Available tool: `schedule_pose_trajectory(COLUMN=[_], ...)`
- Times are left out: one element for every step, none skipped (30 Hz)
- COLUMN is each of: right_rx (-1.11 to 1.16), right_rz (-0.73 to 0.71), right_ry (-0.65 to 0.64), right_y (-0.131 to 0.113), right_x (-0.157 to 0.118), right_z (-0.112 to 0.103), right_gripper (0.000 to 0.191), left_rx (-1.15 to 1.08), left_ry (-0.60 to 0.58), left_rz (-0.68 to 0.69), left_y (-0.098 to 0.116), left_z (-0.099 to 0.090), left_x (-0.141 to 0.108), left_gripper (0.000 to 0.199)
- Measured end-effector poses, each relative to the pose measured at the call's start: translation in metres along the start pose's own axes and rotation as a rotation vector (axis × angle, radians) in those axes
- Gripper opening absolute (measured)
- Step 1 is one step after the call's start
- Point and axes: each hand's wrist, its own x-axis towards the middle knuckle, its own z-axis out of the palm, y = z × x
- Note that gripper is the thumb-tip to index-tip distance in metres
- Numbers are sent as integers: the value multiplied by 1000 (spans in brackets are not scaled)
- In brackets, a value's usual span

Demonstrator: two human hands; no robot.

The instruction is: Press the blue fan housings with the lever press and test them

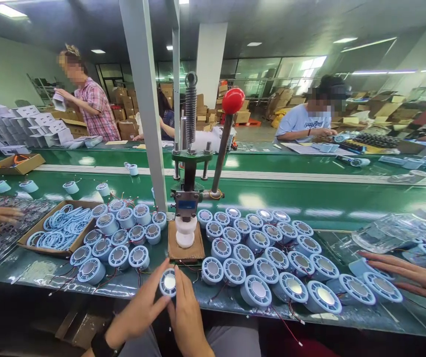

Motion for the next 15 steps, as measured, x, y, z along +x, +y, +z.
schedule_pose_trajectory(right_rx=[-47, -92, -136, -178, -217, -252, -281, -307, -321, -338, -365, -395, -422, -432, -423], right_rz=[-12, -37, -71, -111, -150, -192, -239, -275, -333, -391, -408, -392, -356, -300, -220], right_ry=[-53, -120, -188, -235, -241, -198, -109, 11, 138, 241, 310, 369, 418, 444, 483], right_y=[1, 1, 1, 0, -2, -7, -14, -24, -35, -48, -61, -73, -83, -90, -93], right_x=[0, 3, 9, 19, 35, 55, 80, 110, 142, 175, 208, 239, 268, 294, 316], right_z=[-5, -13, -25, -42, -62, -87, -114, -143, -172, -201, -227, -249, -267, -280, -288], right_gripper=[80, 81, 82, 82, 81, 78, 72, 66, 58, 52, 50, 50, 50, 51, 53], left_rx=[-13, -22, -29, -38, -47, -54, -54, -48, -37, -22, -4, 17, 37, 54, 65], left_ry=[46, 95, 139, 175, 198, 208, 206, 195, 181, 165, 151, 140, 133, 129, 135], left_rz=[-28, -46, -54, -60, -64, -67, -65, -57, -40, -19, 3, 21, 36, 47, 54], left_y=[-3, -5, -5, -5, -4, -2, 1, 3, 4, 5, 5, 4, 2, 0, -2], left_z=[8, 14, 19, 21, 21, 19, 16, 13, 10, 8, 8, 9, 11, 14, 18], left_x=[0, 1, 2, 4, 7, 9, 11, 13, 13, 13, 12, 11, 9, 8, 8], left_gripper=[72, 71, 69, 68, 67, 66, 66, 67, 68, 70, 72, 74, 77, 79, 81])
